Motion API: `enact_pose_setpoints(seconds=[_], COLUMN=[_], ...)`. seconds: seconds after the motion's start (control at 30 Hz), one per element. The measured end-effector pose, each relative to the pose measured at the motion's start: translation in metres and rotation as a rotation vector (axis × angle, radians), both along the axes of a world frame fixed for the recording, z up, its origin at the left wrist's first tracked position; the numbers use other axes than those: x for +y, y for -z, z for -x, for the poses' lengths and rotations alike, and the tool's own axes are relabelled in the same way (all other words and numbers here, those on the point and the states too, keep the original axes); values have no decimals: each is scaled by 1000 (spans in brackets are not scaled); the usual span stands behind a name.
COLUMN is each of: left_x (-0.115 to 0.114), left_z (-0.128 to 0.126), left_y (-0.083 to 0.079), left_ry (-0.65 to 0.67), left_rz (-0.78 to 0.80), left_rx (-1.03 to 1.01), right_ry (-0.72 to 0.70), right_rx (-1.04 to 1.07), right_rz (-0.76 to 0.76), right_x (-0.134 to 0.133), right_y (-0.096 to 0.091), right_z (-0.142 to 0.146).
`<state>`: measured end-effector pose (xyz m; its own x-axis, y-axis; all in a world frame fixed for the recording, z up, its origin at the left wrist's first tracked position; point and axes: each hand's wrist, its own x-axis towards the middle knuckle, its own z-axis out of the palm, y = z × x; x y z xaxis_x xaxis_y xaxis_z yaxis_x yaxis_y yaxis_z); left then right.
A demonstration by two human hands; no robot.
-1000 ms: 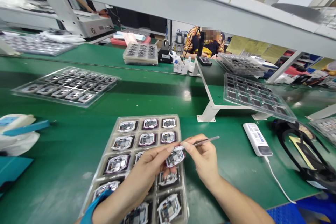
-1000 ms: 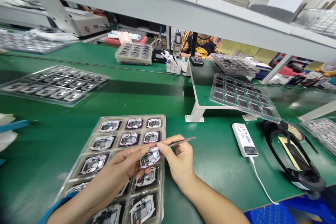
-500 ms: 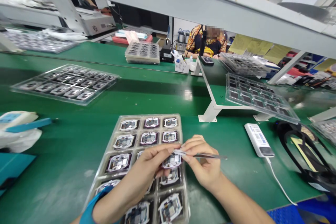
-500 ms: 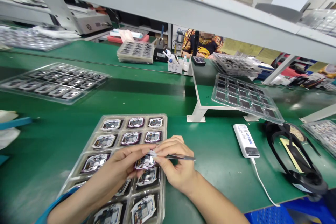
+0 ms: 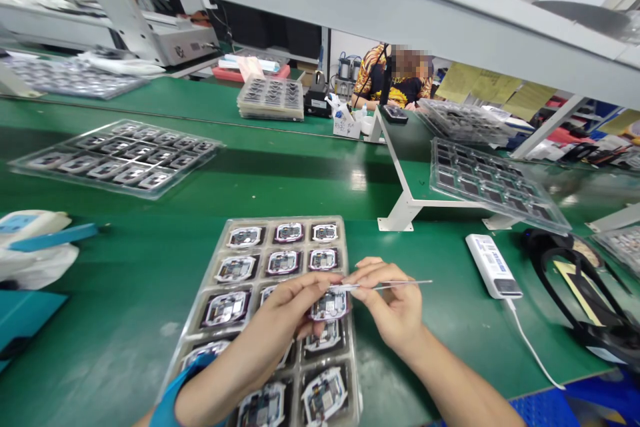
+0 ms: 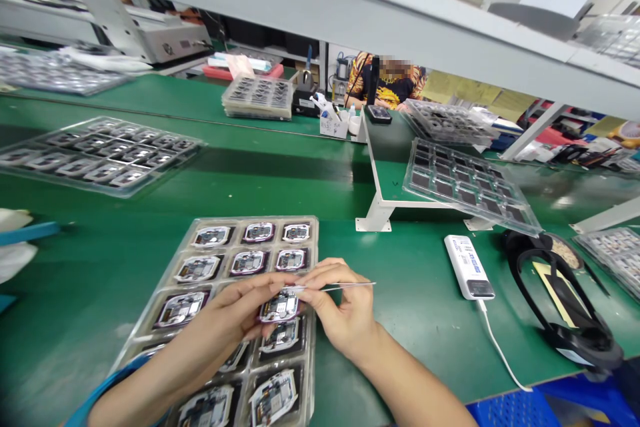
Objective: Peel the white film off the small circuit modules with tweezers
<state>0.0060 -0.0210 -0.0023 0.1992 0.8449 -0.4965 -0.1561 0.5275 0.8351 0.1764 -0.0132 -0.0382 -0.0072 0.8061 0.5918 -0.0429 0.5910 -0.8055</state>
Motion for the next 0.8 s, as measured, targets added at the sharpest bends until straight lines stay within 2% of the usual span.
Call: enact_pose_setpoints(seconds=[0.13, 0.3, 0.57, 0.8], left_x=[1, 1, 0, 3], left_z=[0, 0, 0, 1], left_y=[1, 3, 3, -1], left_ry=[29, 50, 82, 112], left_rz=[-40, -55, -58, -56], left_rx=[58, 83, 126, 137], right_ry=[-1, -8, -14, -12], right_rx=[22, 20, -21, -139], right_rz=[100, 142, 76, 65], right_x=[-2, -3, -5, -5], right_y=[-1, -4, -7, -7], right_z=[0, 1, -2, -5])
